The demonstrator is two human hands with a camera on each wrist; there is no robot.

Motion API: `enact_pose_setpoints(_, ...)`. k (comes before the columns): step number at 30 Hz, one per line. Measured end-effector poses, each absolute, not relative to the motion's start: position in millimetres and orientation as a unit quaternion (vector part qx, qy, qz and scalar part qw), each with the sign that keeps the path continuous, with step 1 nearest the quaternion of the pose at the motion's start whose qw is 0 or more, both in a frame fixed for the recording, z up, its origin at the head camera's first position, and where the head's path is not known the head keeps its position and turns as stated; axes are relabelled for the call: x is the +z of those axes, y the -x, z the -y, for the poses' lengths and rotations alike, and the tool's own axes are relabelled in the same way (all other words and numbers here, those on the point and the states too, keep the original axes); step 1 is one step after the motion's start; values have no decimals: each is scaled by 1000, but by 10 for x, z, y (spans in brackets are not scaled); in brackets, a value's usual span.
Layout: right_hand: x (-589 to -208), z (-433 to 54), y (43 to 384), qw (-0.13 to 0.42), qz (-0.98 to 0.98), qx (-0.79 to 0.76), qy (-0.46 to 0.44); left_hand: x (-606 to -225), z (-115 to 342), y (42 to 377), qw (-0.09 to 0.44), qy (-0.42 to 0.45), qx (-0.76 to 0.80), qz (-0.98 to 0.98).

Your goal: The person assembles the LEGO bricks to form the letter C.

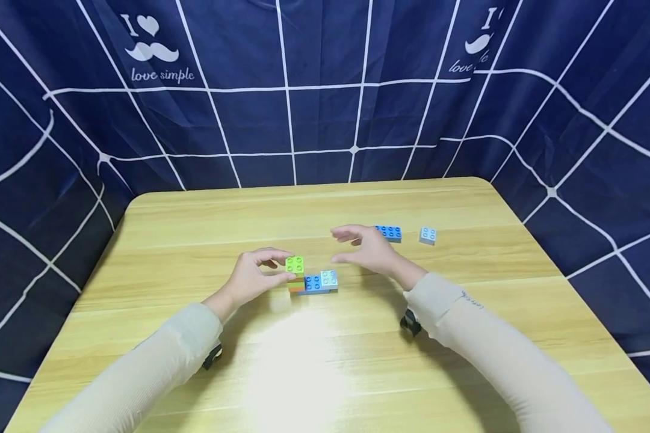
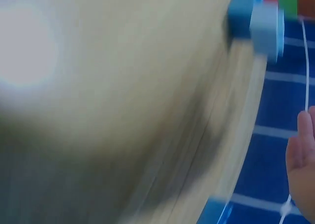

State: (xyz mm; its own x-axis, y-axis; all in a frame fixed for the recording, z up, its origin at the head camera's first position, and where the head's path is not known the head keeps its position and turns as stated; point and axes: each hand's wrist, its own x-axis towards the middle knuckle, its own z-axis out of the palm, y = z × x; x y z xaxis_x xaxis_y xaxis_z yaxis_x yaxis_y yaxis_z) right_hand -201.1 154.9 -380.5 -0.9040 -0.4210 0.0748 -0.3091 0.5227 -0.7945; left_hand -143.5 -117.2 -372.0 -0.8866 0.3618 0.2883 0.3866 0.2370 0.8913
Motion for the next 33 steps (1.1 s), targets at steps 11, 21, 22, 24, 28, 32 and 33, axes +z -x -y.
enact_pose_setpoints(11, -3894, -2237, 2283, -12, -926, -363, 104, -3879, 1194, 1500, 11, 233, -573, 785)
enact_pose_setpoints(21, -4044, -2493, 2376, 5, -946, -317, 73, -4060, 1222, 1603, 13, 229, -573, 787)
enact_pose_setpoints(22, -4061, -2506, 2379, 7, -946, -317, 70, -4062, 1220, 1605, 12, 229, -573, 787)
enact_pose_setpoints(24, -4089, -2528, 2381, 11, -946, -317, 64, -4065, 1219, 1606, 12, 228, -573, 787)
enact_pose_setpoints(28, -4124, -2553, 2387, 20, -945, -322, 57, -4064, 1214, 1607, 10, 226, -575, 786)
enact_pose_setpoints(32, -4125, -2555, 2386, 32, -940, -335, 47, -3988, 1200, 1572, 8, 226, -572, 788)
enact_pose_setpoints(33, -4123, -2555, 2385, 36, -939, -339, 45, -3944, 1194, 1550, 7, 226, -571, 789)
